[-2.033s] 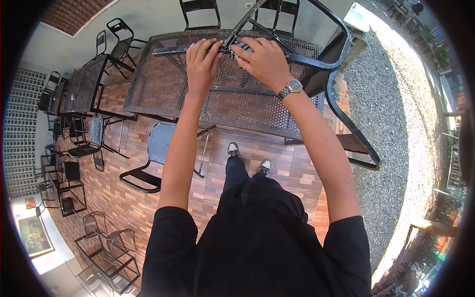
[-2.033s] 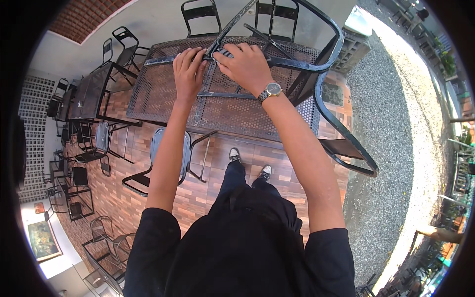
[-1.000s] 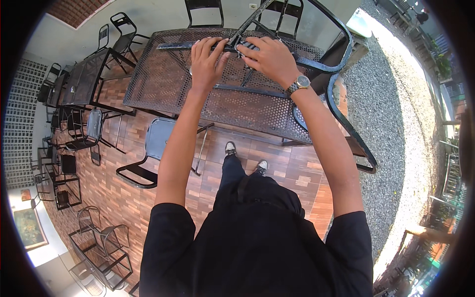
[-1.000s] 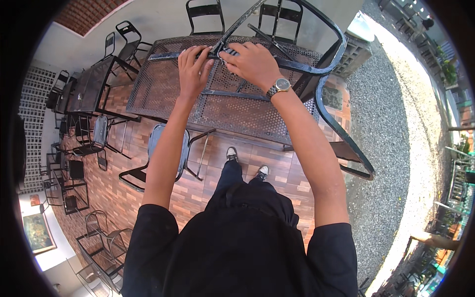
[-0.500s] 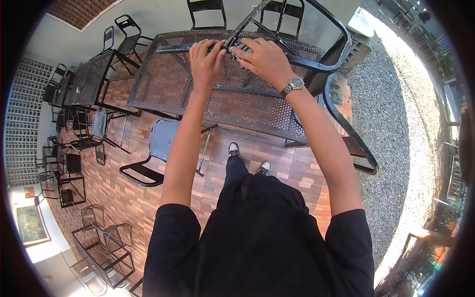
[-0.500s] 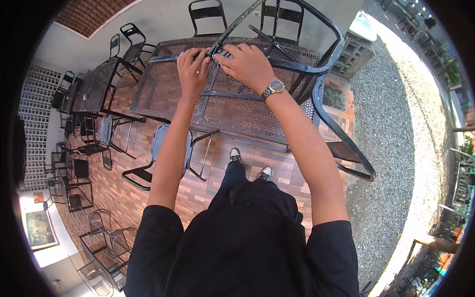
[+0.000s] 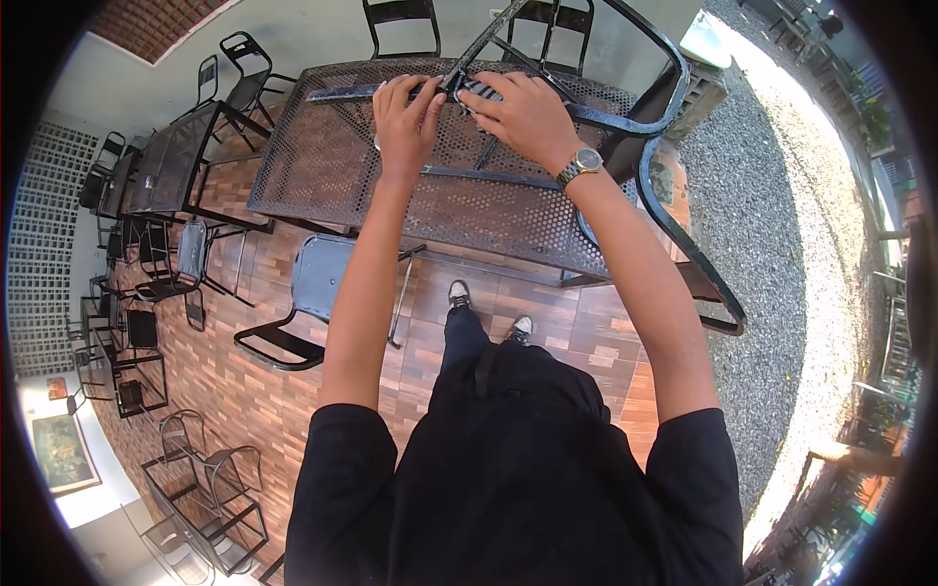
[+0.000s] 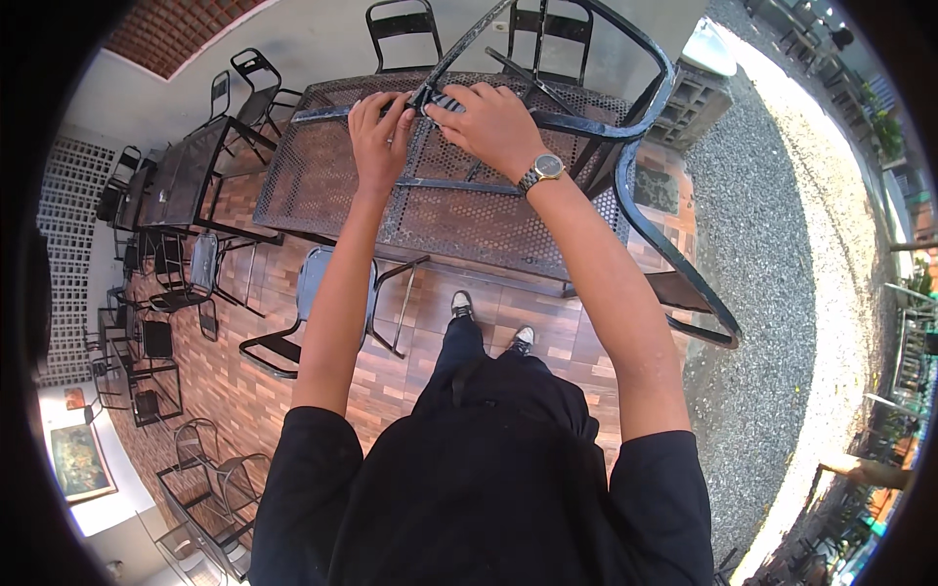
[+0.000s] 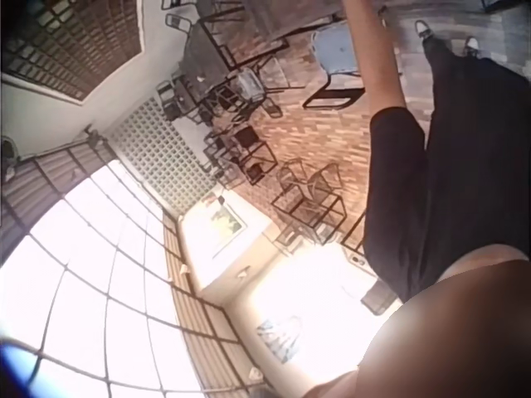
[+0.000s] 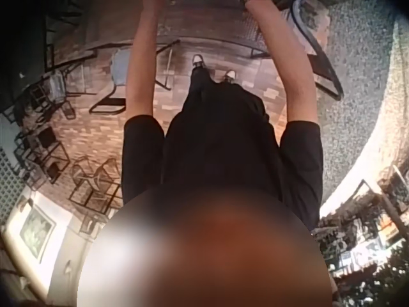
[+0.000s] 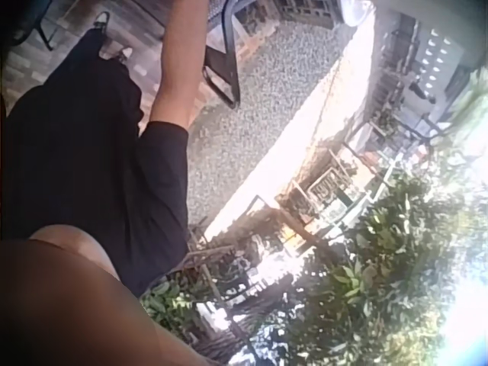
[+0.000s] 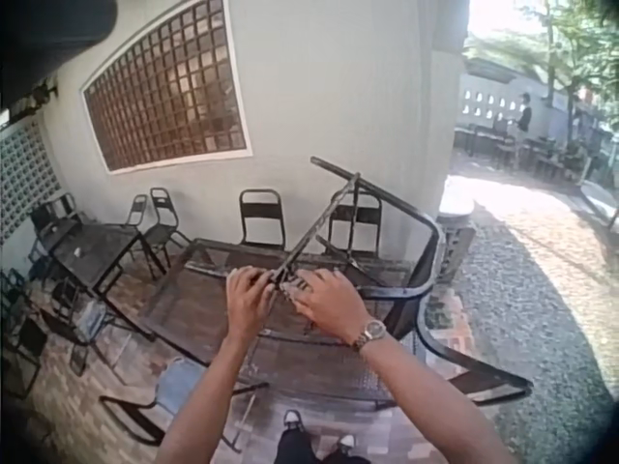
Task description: Repairing the frame of a metal chair by wrapping it with tape or protective material.
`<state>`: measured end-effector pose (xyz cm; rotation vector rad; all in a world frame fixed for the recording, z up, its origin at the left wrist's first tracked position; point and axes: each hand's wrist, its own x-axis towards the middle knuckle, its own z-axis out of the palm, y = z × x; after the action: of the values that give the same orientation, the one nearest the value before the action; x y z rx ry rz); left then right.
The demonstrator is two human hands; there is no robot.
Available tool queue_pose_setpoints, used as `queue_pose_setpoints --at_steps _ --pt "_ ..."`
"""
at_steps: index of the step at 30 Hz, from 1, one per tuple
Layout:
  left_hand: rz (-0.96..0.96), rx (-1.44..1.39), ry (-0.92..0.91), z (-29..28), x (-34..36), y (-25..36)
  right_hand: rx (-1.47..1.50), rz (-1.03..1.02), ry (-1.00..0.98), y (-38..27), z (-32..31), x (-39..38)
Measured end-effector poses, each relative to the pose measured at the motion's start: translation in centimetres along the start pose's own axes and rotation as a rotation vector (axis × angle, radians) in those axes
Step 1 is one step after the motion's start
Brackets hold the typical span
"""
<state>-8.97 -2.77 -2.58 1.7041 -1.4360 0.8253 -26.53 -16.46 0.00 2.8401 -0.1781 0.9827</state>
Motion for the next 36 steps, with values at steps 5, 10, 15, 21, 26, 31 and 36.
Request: queue_pose_setpoints --at_steps 5,10,15,21,26,31,36 --pt "0.002 0.000 0.030 0.28 -0.10 0.13 0.027 0.013 -0.023 -0.32 -0.18 0.63" --pt "-0.015 -0.021 0.021 0.46 -0.18 0.51 0.030 0.043 -0.048 -0.42 -0.23 0.70" --pt "-0.022 -0.027 0.018 0.41 -0.13 0.27 0.039 0.025 -0.023 -0.25 -0.19 0.77" --pt "-0.019 -0.035 0.019 0.58 0.05 0.18 0.020 0.019 0.004 0.05 0.22 0.66" --pt "-0.010 -0.010 0.031 0.70 -0.30 -0.04 0.014 0.031 0.016 -0.47 0.58 0.65" --pt "-0.012 -0.011 0.037 0.65 -0.06 0.30 0.022 0.100 0.064 -0.89 0.49 0.83" --pt "-0.023 -0.021 0.017 0.43 -0.08 0.02 0.028 0.064 0.041 -0.67 0.38 0.68"
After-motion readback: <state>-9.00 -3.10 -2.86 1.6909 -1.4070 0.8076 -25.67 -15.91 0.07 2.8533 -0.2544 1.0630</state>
